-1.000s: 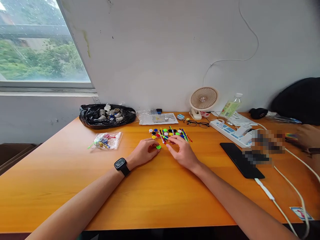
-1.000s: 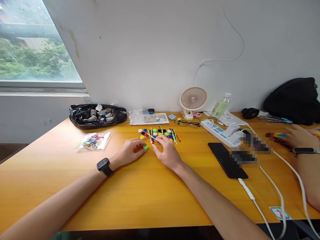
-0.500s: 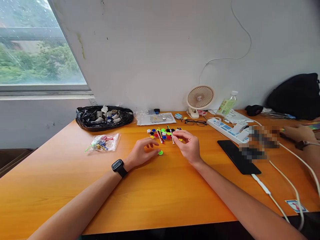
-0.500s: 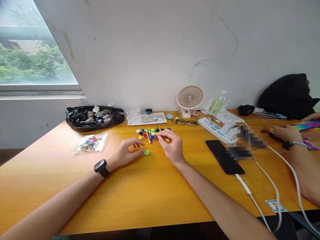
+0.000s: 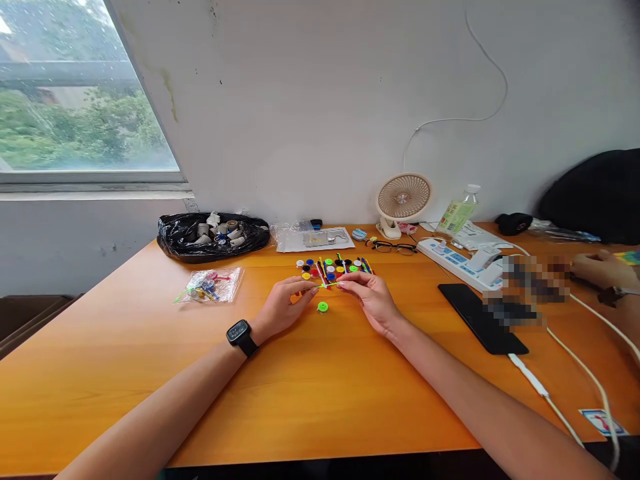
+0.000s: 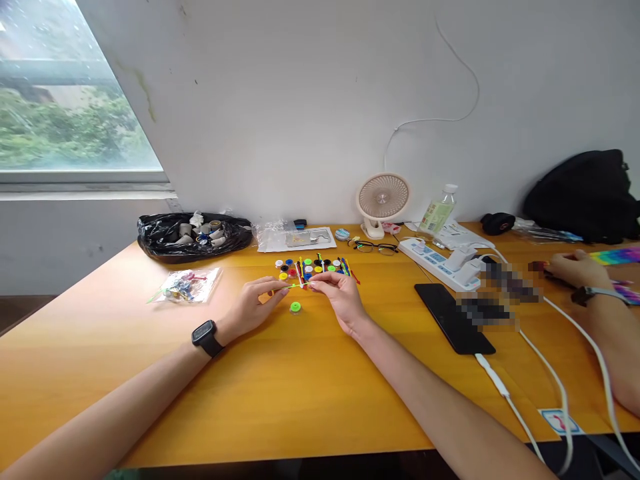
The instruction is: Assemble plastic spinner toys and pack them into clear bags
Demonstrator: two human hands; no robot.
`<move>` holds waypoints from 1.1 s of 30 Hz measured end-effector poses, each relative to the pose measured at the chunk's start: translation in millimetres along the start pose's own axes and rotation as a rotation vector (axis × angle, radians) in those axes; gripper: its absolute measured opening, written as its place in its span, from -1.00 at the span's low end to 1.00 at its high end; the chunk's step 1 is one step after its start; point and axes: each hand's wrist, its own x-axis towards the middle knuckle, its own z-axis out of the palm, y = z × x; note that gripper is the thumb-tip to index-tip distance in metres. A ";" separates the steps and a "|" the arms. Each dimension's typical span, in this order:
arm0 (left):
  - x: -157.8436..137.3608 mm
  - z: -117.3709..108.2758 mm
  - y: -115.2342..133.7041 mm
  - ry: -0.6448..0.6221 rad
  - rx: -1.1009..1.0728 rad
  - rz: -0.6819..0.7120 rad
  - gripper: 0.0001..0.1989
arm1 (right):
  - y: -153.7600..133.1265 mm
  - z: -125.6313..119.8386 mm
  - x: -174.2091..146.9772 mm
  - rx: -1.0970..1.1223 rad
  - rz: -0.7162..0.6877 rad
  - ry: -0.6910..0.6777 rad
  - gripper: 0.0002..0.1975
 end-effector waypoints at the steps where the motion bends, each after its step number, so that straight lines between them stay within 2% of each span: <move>1: -0.3 -0.2 1.0 -0.024 -0.002 -0.007 -0.77 | -0.1 0.1 -0.6 -0.019 0.005 -0.021 -0.74; 5: -0.4 -1.0 3.9 -0.119 0.001 -0.015 -0.70 | -0.4 2.3 -4.5 -0.117 0.044 -0.151 -0.65; 9: -0.8 -0.3 1.7 -0.090 -0.012 -0.004 -0.72 | 1.2 5.2 -8.9 -0.175 0.134 -0.249 -0.62; 11: -1.3 0.4 0.3 -0.090 -0.021 0.002 -0.72 | 2.2 5.4 -9.9 -0.184 0.169 -0.282 -0.62; 17: -2.7 3.0 -0.2 -0.198 -0.015 0.005 -0.80 | 9.9 3.5 -8.1 -0.153 0.220 -0.337 -0.61; 20: -3.3 3.8 -1.2 -0.224 -0.016 0.003 -0.82 | 17.6 2.8 -7.6 -0.250 0.190 -0.299 -0.65; 23: -3.0 2.7 -0.2 -0.239 0.018 0.016 -0.83 | 24.7 1.5 -8.5 -0.386 0.095 -0.256 -0.72; 26: -1.3 -0.6 5.1 -0.262 0.122 0.100 -0.81 | 28.3 0.1 -9.6 -0.447 0.042 -0.266 -0.77; 30: 1.0 -4.7 11.9 -0.287 0.336 0.239 -0.76 | 27.8 0.0 -9.8 -0.473 0.034 -0.268 -0.78; 33: 1.3 -5.3 12.0 -0.281 0.429 0.291 -0.76 | 27.0 -0.1 -9.2 -0.487 0.037 -0.282 -0.79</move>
